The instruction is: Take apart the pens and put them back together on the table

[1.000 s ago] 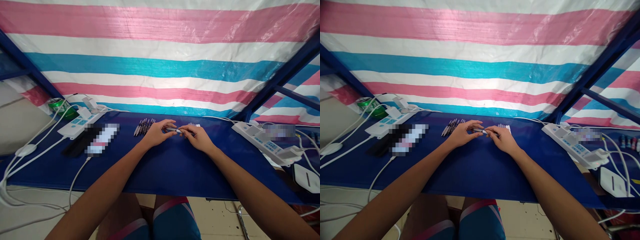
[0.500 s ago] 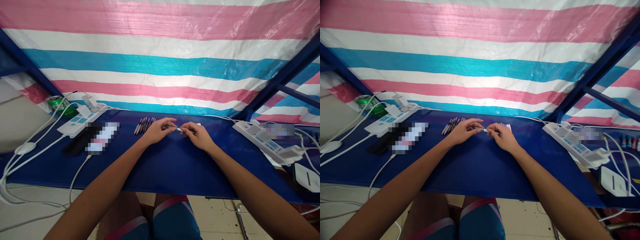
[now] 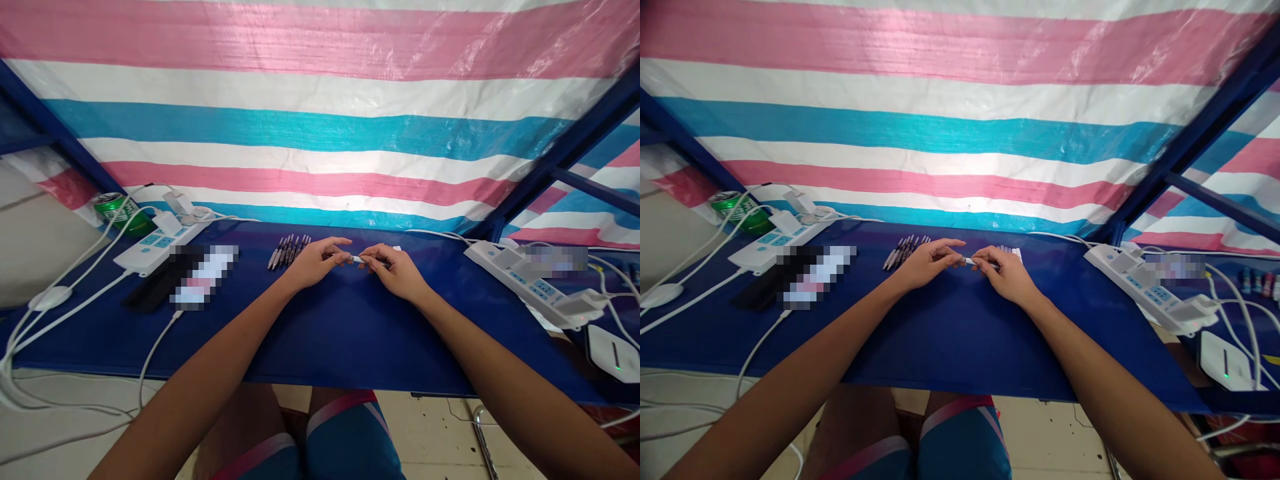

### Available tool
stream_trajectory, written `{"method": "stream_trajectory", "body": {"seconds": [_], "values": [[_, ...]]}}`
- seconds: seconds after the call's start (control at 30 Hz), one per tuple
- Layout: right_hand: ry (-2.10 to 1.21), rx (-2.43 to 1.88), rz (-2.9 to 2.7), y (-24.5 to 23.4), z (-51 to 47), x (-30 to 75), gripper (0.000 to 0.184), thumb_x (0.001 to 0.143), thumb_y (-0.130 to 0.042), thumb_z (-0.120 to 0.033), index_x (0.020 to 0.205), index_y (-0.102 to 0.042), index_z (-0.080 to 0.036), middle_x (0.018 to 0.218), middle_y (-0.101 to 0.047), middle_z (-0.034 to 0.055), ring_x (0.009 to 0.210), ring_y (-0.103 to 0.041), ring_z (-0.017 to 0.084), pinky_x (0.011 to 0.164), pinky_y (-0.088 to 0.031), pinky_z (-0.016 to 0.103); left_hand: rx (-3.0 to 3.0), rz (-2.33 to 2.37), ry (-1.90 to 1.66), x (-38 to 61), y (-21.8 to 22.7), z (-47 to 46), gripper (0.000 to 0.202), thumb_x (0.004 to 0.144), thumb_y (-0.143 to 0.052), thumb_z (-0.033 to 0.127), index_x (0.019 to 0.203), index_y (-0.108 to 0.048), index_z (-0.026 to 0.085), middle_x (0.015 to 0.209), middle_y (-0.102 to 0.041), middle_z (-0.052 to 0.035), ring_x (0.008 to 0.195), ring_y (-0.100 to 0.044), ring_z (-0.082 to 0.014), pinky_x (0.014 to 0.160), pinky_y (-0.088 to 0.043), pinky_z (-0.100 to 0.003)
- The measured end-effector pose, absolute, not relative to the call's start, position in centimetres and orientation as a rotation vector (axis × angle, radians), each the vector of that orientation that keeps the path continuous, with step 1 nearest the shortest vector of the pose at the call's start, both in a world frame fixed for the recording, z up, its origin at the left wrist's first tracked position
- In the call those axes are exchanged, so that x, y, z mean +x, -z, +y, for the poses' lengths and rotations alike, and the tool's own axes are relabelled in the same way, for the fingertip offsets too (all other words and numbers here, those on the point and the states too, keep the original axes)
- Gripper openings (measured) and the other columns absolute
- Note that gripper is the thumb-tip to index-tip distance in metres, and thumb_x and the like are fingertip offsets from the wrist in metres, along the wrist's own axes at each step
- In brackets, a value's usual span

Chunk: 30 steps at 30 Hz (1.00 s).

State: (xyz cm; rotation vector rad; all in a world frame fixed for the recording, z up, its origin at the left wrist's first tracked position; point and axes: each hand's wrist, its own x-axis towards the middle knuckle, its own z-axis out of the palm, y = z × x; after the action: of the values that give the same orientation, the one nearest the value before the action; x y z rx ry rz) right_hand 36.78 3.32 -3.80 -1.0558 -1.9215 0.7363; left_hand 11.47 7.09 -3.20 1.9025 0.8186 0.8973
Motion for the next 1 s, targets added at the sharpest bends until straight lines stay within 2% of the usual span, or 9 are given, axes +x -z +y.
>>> {"method": "stream_trajectory", "body": {"seconds": [0.23,0.37,0.53,0.73,0.83,1.0], "values": [[-0.803,-1.072,-1.858,3.7,3.4,36.7,0.029,0.102,-0.062,-0.052,0.114,-0.071,-0.027,0.095,-0.081,0.0039,0.074,-0.071,0.021,0.070,-0.060,0.037,2.034,0.856,-0.974,11.4,2.5,6.8,0.041,0.098,-0.072,0.041,0.134,-0.069,0.022,0.115,-0.083,-0.0068,0.104,-0.077,-0.0220,0.089,-0.058,-0.035],[-0.684,-1.116,-1.874,3.9,3.7,37.2,0.035,0.097,-0.070,-0.053,0.119,-0.073,-0.026,0.091,-0.080,0.0037,0.073,-0.071,0.021,0.068,-0.058,0.036,2.079,0.962,-1.032,11.1,2.6,7.1,0.032,0.098,-0.071,0.036,0.128,-0.073,0.024,0.117,-0.082,-0.0052,0.106,-0.077,-0.0220,0.087,-0.058,-0.035],[-0.462,-1.169,-1.916,4.4,4.7,38.1,0.034,0.100,-0.065,-0.051,0.120,-0.077,-0.026,0.094,-0.079,0.0053,0.069,-0.068,0.020,0.066,-0.057,0.035,2.158,1.094,-1.088,10.4,3.0,7.9,0.028,0.098,-0.072,0.036,0.123,-0.076,0.024,0.118,-0.082,-0.0059,0.103,-0.077,-0.0231,0.087,-0.060,-0.037],[-0.208,-1.216,-1.947,5.3,6.5,37.9,0.024,0.099,-0.068,-0.043,0.111,-0.081,-0.026,0.098,-0.078,0.0082,0.085,-0.071,0.026,0.079,-0.060,0.042,2.407,1.075,-1.119,9.4,3.5,8.5,0.025,0.100,-0.065,0.019,0.122,-0.075,0.024,0.124,-0.078,-0.0062,0.118,-0.070,-0.0235,0.106,-0.055,-0.042],[-0.118,-1.238,-1.949,5.8,7.7,37.6,0.020,0.098,-0.069,-0.036,0.110,-0.081,-0.025,0.102,-0.079,0.0094,0.100,-0.071,0.030,0.088,-0.060,0.047,2.481,1.133,-1.164,8.6,3.1,8.6,0.025,0.102,-0.063,0.021,0.124,-0.074,0.022,0.128,-0.075,-0.0085,0.125,-0.066,-0.0248,0.114,-0.050,-0.046],[-0.073,-1.286,-2.031,6.8,9.0,37.1,0.018,0.097,-0.071,-0.033,0.108,-0.083,-0.025,0.098,-0.078,0.0098,0.105,-0.067,0.030,0.093,-0.058,0.047,2.449,1.288,-1.200,7.8,1.2,7.6,0.024,0.103,-0.059,0.024,0.122,-0.074,0.021,0.127,-0.075,-0.0096,0.125,-0.065,-0.0270,0.115,-0.049,-0.047]]}}
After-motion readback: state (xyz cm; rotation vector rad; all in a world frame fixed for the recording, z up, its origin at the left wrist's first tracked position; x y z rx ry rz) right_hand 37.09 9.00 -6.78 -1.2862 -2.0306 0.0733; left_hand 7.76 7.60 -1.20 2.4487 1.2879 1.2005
